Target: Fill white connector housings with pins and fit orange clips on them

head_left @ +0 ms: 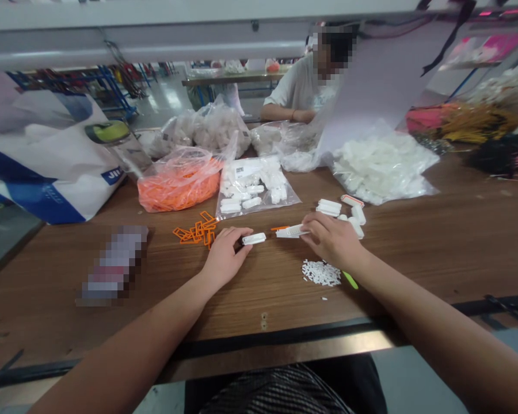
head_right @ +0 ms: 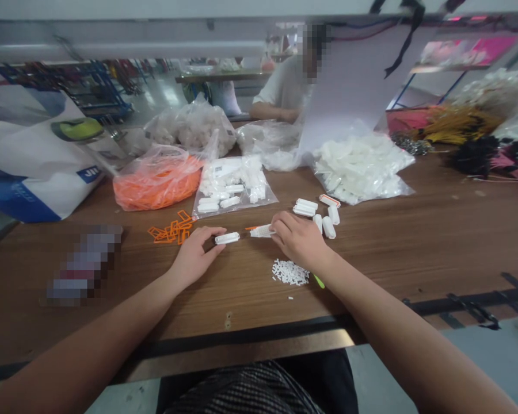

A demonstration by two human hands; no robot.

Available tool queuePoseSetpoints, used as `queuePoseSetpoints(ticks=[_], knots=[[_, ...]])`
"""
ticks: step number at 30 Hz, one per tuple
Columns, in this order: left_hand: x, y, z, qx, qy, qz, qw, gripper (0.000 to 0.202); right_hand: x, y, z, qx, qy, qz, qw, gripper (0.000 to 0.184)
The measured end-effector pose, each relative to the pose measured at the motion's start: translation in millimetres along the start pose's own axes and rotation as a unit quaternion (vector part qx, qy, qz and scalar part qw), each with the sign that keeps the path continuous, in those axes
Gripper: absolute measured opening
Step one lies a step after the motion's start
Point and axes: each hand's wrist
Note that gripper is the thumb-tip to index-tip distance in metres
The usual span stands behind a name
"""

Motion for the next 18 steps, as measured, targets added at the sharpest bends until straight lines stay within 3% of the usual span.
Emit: queuePoseSetpoints(ticks=[5, 9, 12, 18], knots=[[0, -0.4, 1, 0.0, -0.004, 0.003, 1.0, 0.029, -3, -7, -11, -0.094, 0.077, 0.016, 0.993, 0.013], [0, 0.6, 0, 0.002, -0.001, 0.003, 1.0, 0.027, -1, -13, -40, -0.207, 0.118, -0.081, 0.968, 0.01], [0, 0.2, 0, -0.005, 0.009, -0.002, 1.0, 0.024, 2, -14, -65, -0.217, 0.124, -0.163, 0.954, 0.012], [-1, -0.6, -1, -0.011, 0.012, -0.006, 1.0, 0.023, 4, -11, -80, -0.217, 0.104, -0.207, 0.948, 0.015]])
Point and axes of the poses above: each hand's wrist, its own x-axis away from the middle knuckle, its own y-axis out of the palm, z = x × y, and after that the axes turned 14 degrees about z, right-handed
